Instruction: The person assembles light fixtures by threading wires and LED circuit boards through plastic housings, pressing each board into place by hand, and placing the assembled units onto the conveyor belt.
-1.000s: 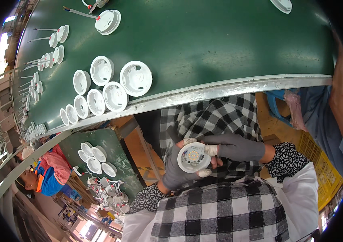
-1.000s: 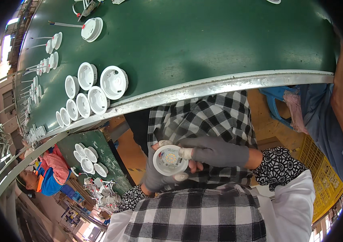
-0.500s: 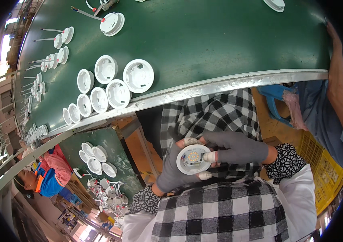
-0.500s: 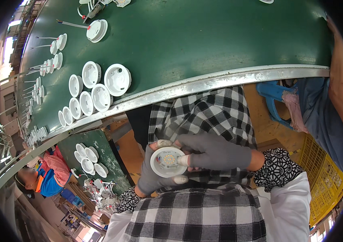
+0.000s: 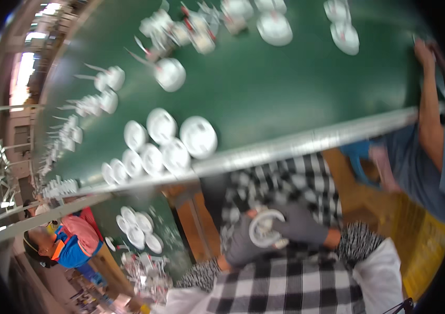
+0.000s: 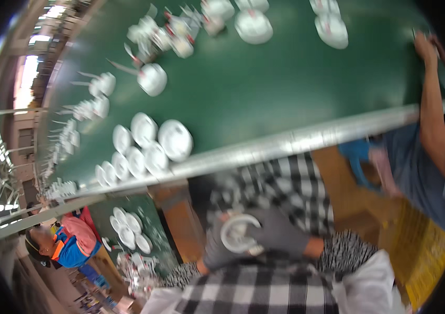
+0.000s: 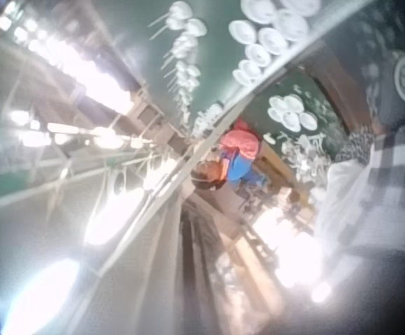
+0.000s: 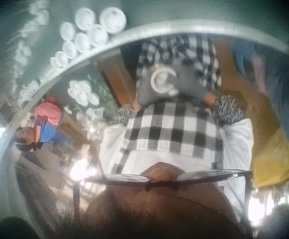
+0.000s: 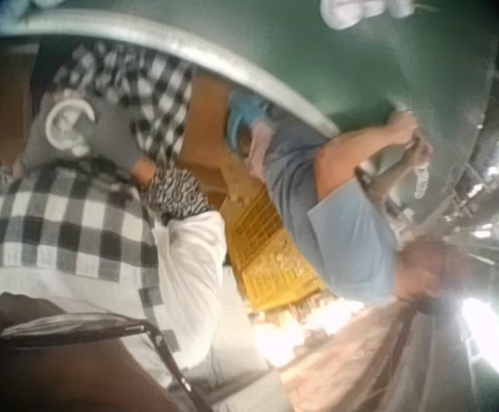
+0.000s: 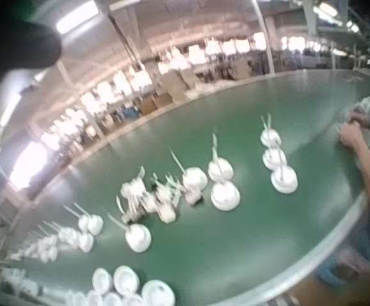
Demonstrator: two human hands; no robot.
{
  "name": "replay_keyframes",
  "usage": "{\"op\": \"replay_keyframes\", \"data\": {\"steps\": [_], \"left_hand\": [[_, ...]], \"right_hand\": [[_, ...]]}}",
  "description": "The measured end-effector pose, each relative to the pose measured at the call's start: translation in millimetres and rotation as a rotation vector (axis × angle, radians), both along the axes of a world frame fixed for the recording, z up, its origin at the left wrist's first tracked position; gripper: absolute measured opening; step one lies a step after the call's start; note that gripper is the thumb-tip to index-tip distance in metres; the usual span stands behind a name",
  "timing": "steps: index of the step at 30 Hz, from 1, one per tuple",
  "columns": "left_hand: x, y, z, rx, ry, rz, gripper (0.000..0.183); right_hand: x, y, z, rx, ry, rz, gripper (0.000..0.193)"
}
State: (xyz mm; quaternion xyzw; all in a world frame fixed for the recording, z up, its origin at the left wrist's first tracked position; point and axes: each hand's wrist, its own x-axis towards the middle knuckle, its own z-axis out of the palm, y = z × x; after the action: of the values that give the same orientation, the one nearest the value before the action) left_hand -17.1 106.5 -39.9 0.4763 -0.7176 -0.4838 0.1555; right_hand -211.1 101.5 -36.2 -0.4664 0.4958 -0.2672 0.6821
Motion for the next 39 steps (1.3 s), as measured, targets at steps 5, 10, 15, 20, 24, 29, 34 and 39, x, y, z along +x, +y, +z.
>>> {"op": "replay_keyframes", "data": {"steps": [5, 10, 15, 20, 24, 29, 34, 39], "left_hand": [[-47.9, -64.6, 51.6, -0.052, 0.09, -0.141, 0.084], [-26.6, -172.4, 117.1, -0.362, 0.021, 0.02, 0.077], [-18.8, -326.6, 143.9, -0.588, -0.159, 0.134, 0.035], [-19.0, -451.3, 203.5, -0.581, -0.32, 0.088, 0.03], [11.0, -492.2, 171.5, -0.444, -0.526, -0.182, 0.039], [17.3, -485.5, 91.0, -0.447, -0.695, -0.45, 0.05], [23.4, -458.2, 65.2, -0.497, -0.536, -0.254, 0.029], [64.4, -466.1, 65.4, -0.79, -0.387, -0.076, 0.021]], "right_hand": [[-55.4, -54.6, 31.9, 0.257, -0.067, 0.075, 0.034], [-129.7, -102.1, 56.2, -0.717, 0.347, -0.186, 0.026], [-166.5, -163.1, 38.2, -1.369, 1.029, -0.154, 0.031], [-183.2, -182.1, 26.5, -1.157, 1.155, -0.194, 0.033], [-183.5, -161.6, 32.0, -1.087, 1.214, -0.285, 0.034], [-168.0, -122.1, 50.2, -0.714, 1.049, -0.541, 0.032], [-132.3, -132.5, 69.0, -0.789, 0.898, -0.501, 0.021], [-81.1, -172.8, 90.6, -0.886, 0.736, -0.363, 0.024]]}}
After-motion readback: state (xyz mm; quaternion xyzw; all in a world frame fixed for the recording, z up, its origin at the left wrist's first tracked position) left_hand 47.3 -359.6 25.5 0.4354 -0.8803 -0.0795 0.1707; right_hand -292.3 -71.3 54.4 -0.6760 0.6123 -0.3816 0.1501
